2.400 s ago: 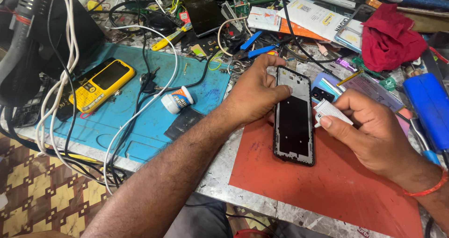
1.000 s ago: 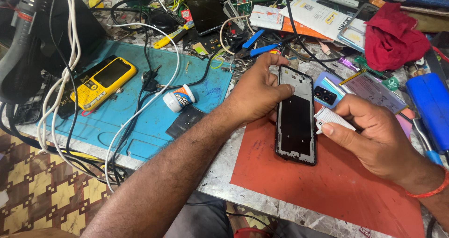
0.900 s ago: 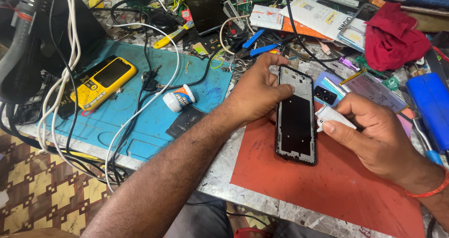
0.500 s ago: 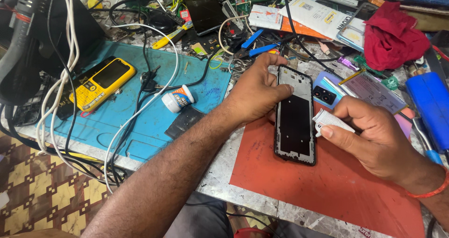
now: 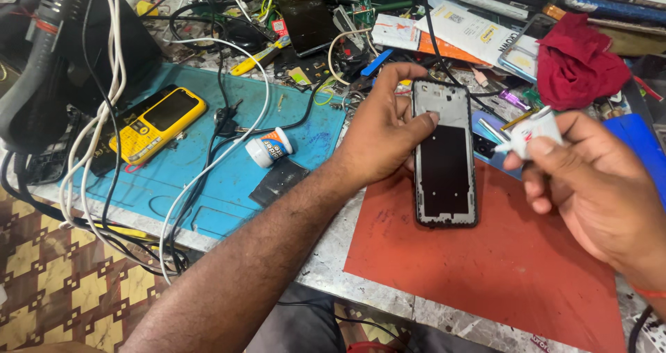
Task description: The person applies adhesive along the edges of a disassembled smartphone frame using a small tube. They then pick up a replacement screen and align it with the frame, preparing to attach it.
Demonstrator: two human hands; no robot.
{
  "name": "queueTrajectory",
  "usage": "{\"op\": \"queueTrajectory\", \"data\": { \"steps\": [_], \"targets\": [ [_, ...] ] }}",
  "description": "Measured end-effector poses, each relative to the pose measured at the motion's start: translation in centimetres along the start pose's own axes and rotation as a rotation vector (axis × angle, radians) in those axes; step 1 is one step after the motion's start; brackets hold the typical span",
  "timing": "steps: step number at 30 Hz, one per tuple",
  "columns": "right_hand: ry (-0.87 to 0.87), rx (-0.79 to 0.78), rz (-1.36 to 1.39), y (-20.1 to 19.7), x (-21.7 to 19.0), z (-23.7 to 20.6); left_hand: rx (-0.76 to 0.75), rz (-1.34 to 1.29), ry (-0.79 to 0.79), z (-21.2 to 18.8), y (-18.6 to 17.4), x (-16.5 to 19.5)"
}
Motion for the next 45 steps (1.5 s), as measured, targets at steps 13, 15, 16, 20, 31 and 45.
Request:
{"op": "queueTrajectory", "data": {
  "steps": [13,15,16,20,31,45],
  "targets": [
    [-0.273,0.068,-0.303,1.4,0.9,-0.2,0.078,0.307,0.272,0.4,-1.7,1.7],
    [-0.273,0.059,-0.329,3.2,2.9,-1.4,0.075,0.289,0.28,-1.5,-2.0,0.2],
    [-0.269,0.053,-0.339,3.3,5.4,-0.4,0.075,0.282,0.278,-1.0,-2.0,-2.1],
    [-0.29,0.038,-0.38,4.5,4.9,-0.6,0.094,0.324,0.293,-1.5,-3.1,-1.9],
    [-0.319,0.018,-0.416,6.2,2.6,-1.3,0.082,0.315,0.279,-2.1,-3.5,-0.3],
    [-0.293,0.019,-0.423,5.9,2.9,-1.6,0.069,0.314,0.261,-2.1,-3.4,0.0]
  ]
}}
Point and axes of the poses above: each hand's wrist, its own z-axis towards the middle knuckle, its own y-axis out of the palm, x = y × z, the point moved 10 cm from there along z, towards the middle knuckle, and after that the axes turned 9 degrees about -z, right-handed, at the moved point
